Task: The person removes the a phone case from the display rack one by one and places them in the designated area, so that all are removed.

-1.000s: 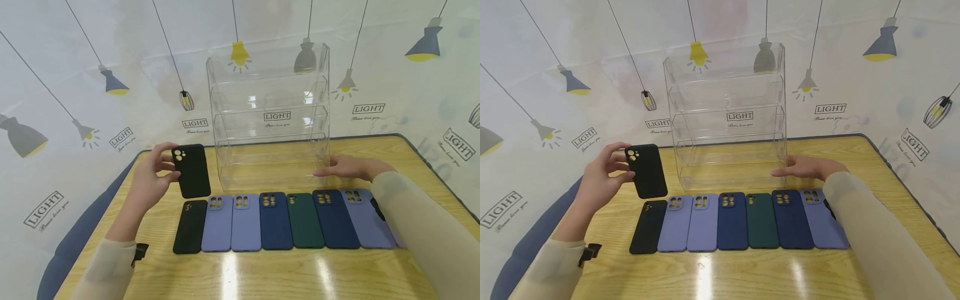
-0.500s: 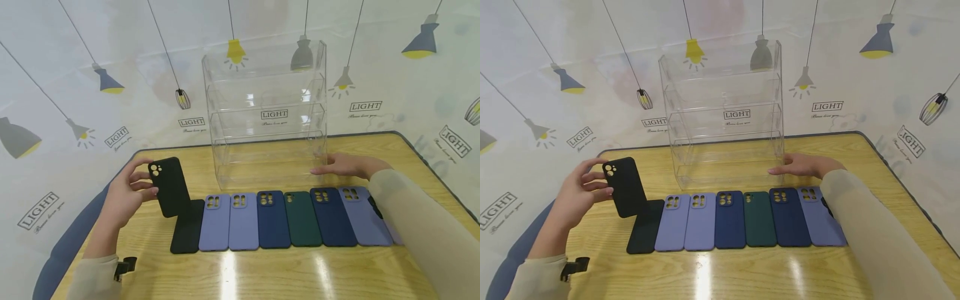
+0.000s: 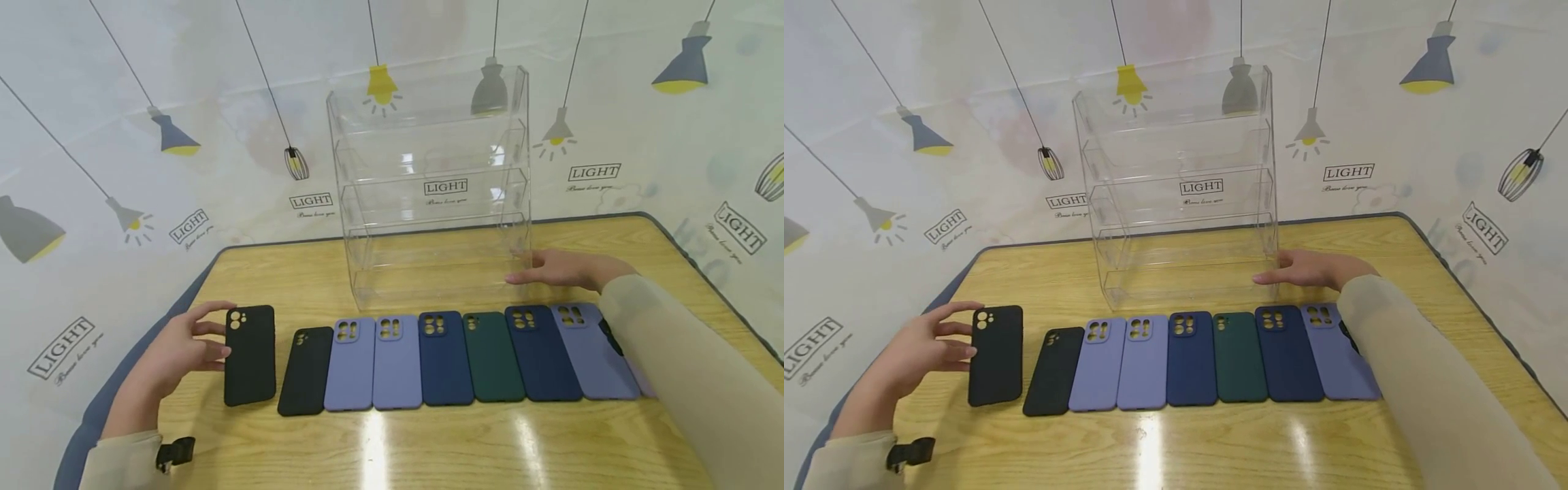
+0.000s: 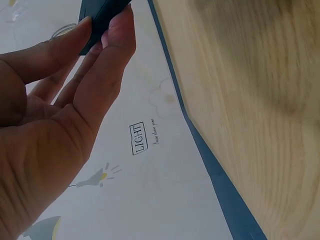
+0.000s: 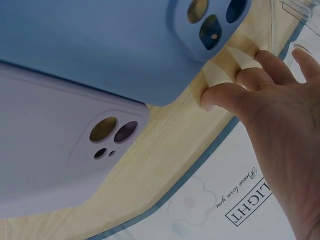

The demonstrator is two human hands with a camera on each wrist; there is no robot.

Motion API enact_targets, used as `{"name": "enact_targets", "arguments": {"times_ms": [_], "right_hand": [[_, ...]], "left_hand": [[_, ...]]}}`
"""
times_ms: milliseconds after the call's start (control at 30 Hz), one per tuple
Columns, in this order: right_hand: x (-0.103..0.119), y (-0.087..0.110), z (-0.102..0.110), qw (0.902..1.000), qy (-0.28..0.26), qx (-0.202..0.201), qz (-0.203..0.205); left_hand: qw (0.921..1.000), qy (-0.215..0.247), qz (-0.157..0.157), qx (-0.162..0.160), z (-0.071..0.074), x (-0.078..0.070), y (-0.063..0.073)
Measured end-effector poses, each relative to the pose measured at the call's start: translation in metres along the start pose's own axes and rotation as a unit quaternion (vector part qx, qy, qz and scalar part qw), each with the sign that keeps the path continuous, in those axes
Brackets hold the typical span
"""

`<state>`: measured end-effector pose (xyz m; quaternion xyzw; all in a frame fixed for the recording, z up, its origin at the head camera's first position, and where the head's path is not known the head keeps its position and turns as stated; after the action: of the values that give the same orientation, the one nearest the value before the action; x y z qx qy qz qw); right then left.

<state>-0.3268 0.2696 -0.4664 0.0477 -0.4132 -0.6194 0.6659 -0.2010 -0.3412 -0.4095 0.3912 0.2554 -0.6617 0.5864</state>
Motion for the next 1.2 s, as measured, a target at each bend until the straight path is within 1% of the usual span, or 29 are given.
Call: {"name": "enact_targets", "arguments": {"times_ms": [100,233,500,733,933,1100,1200], "right_hand": [[-0.001,0.000,0.000,1.0000,0.000,-0.001,-0.002],[-0.001,-0.001,0.000,1.0000,0.004,-0.002,-0.001],[-0.002,0.001,0.000,1.0000,-0.001,-0.001,-0.005],[0.001,0.004,0.001,0.9998,0.002,0.000,-0.019],[0.001,0.003,0.001,0.9998,0.002,-0.001,-0.018],[0.001,0.003,0.000,0.9998,-0.002,0.000,-0.018],[0.001,0.004,0.000,0.9998,-0.003,0.000,-0.019]], "left_hand": [[0.9994,0.006,0.018,0.028,-0.001,0.011,-0.002],[0.9983,0.012,0.029,0.049,-0.006,0.022,-0.008],[0.9971,-0.020,0.032,0.066,-0.021,0.027,-0.020],[0.9962,-0.050,0.033,0.063,-0.027,0.030,-0.024],[0.9958,-0.068,0.023,0.057,-0.032,0.028,-0.024],[0.9946,-0.085,0.027,0.054,-0.034,0.027,-0.025],[0.9945,-0.086,0.030,0.053,-0.034,0.024,-0.024]]}}
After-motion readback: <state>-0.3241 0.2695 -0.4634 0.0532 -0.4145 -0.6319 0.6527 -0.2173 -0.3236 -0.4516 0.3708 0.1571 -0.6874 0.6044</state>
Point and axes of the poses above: each hand's wrist, its own y-axis away from the middle knuckle, its own z-axis out of the back of the hand, x = y × z, the point moved 5 cm from there along -y, towards the middle knuckle, and after that the axes turned 11 degrees about -z, right-handed, at the moved point
